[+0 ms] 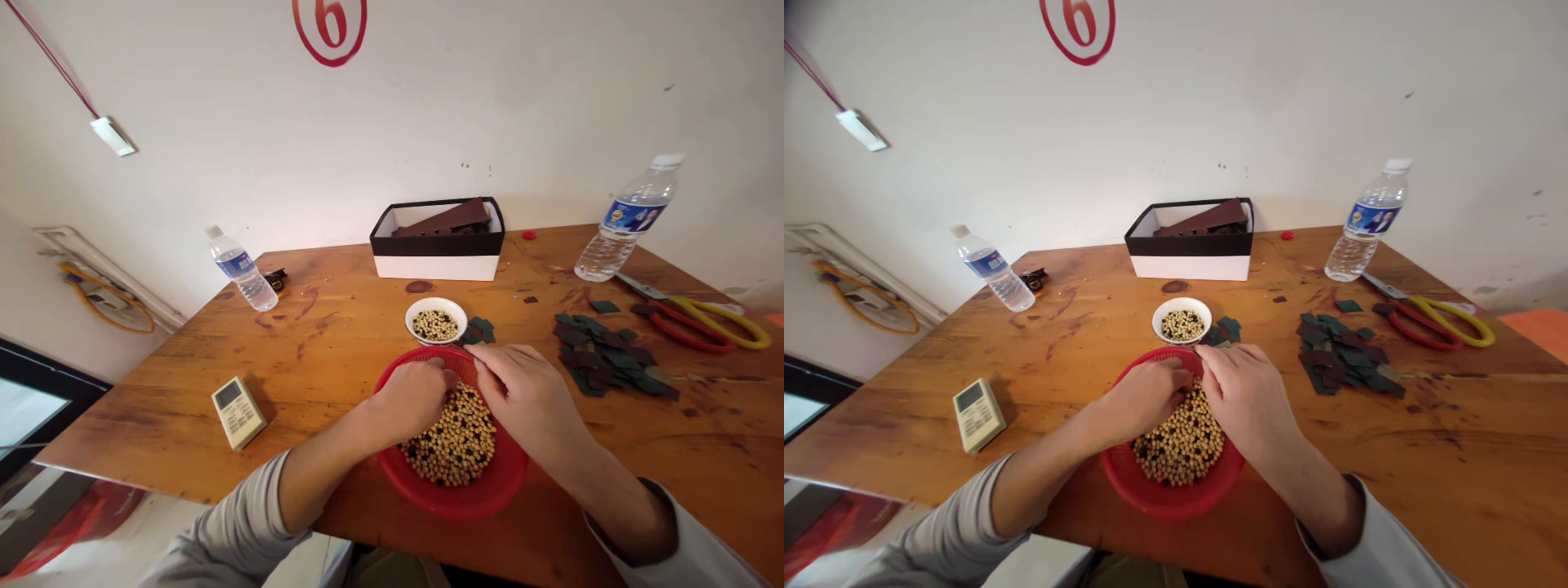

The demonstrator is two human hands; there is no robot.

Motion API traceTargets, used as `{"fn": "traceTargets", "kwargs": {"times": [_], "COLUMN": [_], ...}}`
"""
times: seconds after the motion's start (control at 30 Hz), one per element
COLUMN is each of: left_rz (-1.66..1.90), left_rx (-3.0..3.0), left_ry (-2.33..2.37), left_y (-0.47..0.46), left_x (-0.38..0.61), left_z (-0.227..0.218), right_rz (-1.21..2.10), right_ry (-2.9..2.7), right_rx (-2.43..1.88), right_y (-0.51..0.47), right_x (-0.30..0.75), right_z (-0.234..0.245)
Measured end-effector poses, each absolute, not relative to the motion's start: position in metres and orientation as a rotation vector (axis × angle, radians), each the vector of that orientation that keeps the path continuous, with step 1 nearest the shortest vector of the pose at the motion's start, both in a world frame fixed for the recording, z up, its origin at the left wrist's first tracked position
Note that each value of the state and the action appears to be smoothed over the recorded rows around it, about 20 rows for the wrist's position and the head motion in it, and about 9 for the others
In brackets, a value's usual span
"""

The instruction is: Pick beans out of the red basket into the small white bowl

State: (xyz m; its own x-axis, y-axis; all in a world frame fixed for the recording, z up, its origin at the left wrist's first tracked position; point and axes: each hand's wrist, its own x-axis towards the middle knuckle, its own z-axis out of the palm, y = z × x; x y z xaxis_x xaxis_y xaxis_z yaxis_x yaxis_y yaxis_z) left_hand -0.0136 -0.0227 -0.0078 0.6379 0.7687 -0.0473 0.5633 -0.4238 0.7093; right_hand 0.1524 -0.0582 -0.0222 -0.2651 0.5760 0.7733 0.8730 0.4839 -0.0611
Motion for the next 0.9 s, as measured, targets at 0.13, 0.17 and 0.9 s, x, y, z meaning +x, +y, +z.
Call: {"fn": "traceTargets", "kwargs": {"times": [0.13,0.17,0.9], "left_rz": [0.366,0.407,0.577], "left_rx": [2.342,2.309,1.031], "left_ry": [1.068,1.075,0.870], "left_y": [-0.017,-0.016,-0.008], "left_x": [-0.014,-0.014,-0.014], "left_z": [-0.011,-0.012,-0.002], "right_rz": [-0.505,-0.507,-0.517], "right_ry": [-1.989,-1.995,-1.980], "right_rx": [-1.174,-1.170,-1.120], "right_y": [-0.058,-0.058,-0.062], "right_x": [0.152,0.152,0.145], "right_z": [-0.021,-0.021,-0.022]}}
